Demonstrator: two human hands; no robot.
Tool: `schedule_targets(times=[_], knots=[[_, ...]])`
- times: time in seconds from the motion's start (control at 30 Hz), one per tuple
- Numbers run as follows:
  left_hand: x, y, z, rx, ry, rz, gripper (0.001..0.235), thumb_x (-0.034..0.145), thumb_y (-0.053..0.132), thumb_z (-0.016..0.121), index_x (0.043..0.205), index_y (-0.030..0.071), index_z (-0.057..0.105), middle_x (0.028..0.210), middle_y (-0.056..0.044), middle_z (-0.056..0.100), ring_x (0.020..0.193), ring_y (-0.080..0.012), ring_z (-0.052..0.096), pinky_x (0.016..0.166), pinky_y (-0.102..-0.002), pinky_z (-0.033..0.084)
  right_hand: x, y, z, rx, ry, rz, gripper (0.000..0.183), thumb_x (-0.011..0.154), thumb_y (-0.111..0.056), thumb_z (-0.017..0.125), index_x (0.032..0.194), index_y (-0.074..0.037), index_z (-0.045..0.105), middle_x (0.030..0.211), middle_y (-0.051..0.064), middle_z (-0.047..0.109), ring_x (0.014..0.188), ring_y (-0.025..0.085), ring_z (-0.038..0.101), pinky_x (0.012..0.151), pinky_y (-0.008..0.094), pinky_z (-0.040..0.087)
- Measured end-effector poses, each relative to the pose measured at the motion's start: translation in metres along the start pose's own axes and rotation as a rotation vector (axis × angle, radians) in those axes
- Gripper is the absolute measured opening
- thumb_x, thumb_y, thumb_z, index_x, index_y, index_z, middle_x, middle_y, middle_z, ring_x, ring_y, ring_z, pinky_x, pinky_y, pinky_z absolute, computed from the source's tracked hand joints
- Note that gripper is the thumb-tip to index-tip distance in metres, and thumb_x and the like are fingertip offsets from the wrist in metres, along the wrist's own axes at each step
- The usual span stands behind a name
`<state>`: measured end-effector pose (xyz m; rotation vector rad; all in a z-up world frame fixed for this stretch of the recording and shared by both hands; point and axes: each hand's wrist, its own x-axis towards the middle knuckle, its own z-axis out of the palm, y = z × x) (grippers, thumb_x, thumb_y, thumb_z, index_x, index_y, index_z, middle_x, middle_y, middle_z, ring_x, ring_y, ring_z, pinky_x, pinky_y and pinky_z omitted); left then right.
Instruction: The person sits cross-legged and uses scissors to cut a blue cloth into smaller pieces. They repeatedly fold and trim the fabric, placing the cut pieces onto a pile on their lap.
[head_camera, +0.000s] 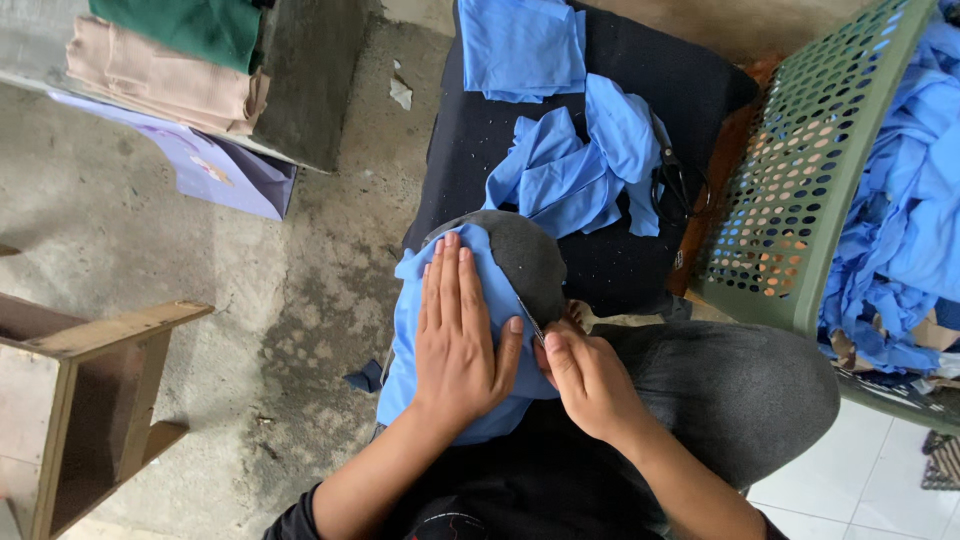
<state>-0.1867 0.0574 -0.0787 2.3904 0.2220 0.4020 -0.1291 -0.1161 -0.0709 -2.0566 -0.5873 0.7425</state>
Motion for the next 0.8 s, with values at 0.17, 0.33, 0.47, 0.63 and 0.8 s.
schedule_targets(times=[0.17,0.33,0.47,0.63,0.8], knots=[[0.001,0.001,-0.001,-0.041,0.005,-0.013,0.078,0.100,0.031,0.054,0.155,-0.015,0.024,0.163,-0.037,0.024,0.153,-0.0528,0.023,0.126,-0.059,0.016,0.002,-0.010,0.001,0.025,0.008,0.022,0.049,0.107,-0.026,0.031,0.067,-0.012,0.055,0.044,0.010,0.059,0.042,0.028,0.057,0.045,0.035,0.050],[0.000,0.001,-0.002,-0.039,0.004,-0.018,0.078,0.100,0.032,0.054,0.155,-0.015,0.024,0.163,-0.037,0.024,0.153,-0.0523,0.023,0.126,-0.059,0.016,0.001,-0.006,0.000,0.051,0.019,0.057,0.054,0.109,-0.027,0.029,0.065,-0.012,0.057,0.043,0.008,0.060,0.039,0.022,0.055,0.043,0.032,0.050],[0.000,0.000,-0.002,-0.045,0.006,-0.024,0.074,0.103,0.031,0.047,0.156,-0.014,0.023,0.164,-0.035,0.023,0.154,-0.0509,0.023,0.126,-0.058,0.016,-0.002,-0.011,-0.001,0.070,0.005,0.069,0.056,0.108,-0.026,0.027,0.063,-0.011,0.057,0.041,0.008,0.056,0.040,0.024,0.054,0.046,0.033,0.050],[0.000,-0.001,-0.002,-0.042,0.015,-0.030,0.068,0.105,0.027,0.043,0.156,-0.014,0.023,0.163,-0.035,0.025,0.153,-0.0507,0.025,0.126,-0.058,0.018,-0.006,-0.014,-0.005,0.079,0.019,0.099,0.055,0.108,-0.027,0.027,0.067,-0.011,0.059,0.041,0.007,0.054,0.040,0.022,0.054,0.047,0.032,0.052],[0.001,-0.001,0.000,-0.024,0.033,-0.023,0.070,0.102,0.025,0.051,0.155,-0.013,0.027,0.163,-0.034,0.028,0.152,-0.0505,0.028,0.125,-0.057,0.020,0.000,-0.011,-0.004,0.058,-0.021,0.040,0.056,0.108,-0.028,0.027,0.067,-0.010,0.060,0.043,0.013,0.055,0.042,0.029,0.056,0.048,0.037,0.052]])
